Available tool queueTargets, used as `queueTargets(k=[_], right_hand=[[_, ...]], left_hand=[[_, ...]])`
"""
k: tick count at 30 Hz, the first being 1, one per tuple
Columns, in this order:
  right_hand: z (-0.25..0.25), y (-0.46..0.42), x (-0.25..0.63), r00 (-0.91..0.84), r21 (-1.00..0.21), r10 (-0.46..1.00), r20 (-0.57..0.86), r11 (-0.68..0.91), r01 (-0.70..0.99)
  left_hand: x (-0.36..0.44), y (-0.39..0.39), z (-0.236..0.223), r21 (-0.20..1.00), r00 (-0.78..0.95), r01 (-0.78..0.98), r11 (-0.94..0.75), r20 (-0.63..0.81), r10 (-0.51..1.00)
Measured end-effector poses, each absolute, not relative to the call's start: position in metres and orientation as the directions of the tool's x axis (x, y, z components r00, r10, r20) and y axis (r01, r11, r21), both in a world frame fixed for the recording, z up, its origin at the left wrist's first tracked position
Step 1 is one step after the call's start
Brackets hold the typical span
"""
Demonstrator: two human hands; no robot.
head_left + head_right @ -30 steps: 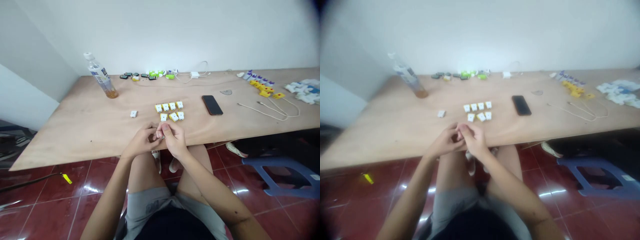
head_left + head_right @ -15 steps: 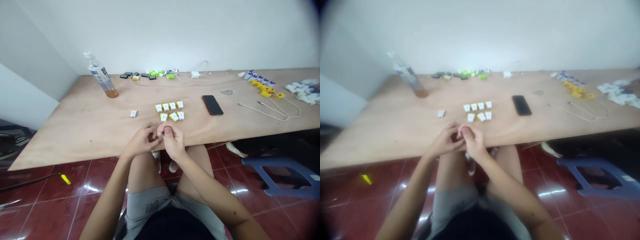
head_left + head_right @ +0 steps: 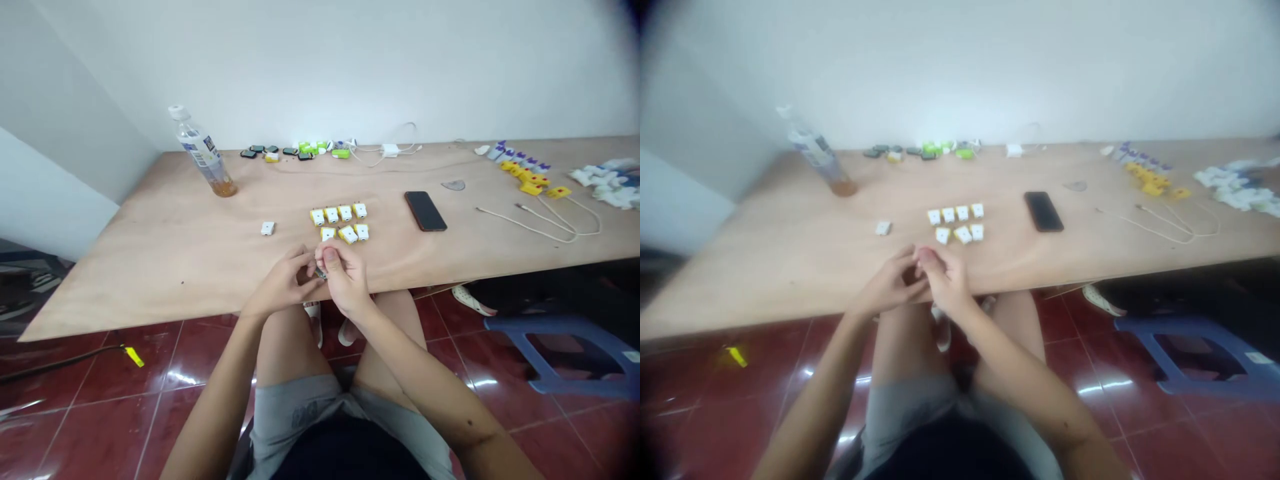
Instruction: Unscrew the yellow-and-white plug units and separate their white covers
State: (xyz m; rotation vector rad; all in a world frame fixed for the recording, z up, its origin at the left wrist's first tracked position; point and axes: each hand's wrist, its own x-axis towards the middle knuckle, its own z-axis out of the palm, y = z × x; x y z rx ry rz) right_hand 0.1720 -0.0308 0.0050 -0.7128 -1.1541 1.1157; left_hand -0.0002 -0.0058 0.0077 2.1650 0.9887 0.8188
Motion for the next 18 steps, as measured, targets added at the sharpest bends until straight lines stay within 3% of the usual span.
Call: queueTargets(k=[3,8,11,13,15,18], right_hand=[[0.004,-0.039,0.164,0.165,-0.873,0.938,0.306,0.346,-0.344],[0.018,-0.027,0.173,-0.124,-0.868,0.970,0.208,0.125,-0.481],[0.021,-0.018,0.183,-0.214,-0.876,0.958,0.191,0.068,-0.478],[0.017,-0.017,0.186,-0.214,-0.897,0.944,0.250,0.142,-0.420],[0.013,-0.023,0.186,-0.157,-0.896,0.914,0.375,0.313,-0.316],[0.007,-0.037,0.181,-0.028,-0.820,0.828,0.560,0.549,-0.163]], left_hand=[[-0.001,-0.006,0.009,0.736,0.521,0.443,-0.512,0.253,0.815],[0.001,-0.007,0.011,0.764,0.593,0.344,-0.546,0.274,0.757],[0.001,-0.007,0.010,0.767,0.621,0.332,-0.549,0.261,0.739],[0.001,-0.006,0.009,0.760,0.600,0.347,-0.549,0.270,0.753],[0.001,-0.006,0.009,0.745,0.568,0.373,-0.554,0.288,0.771],[0.000,-0.006,0.009,0.726,0.535,0.418,-0.546,0.289,0.794]])
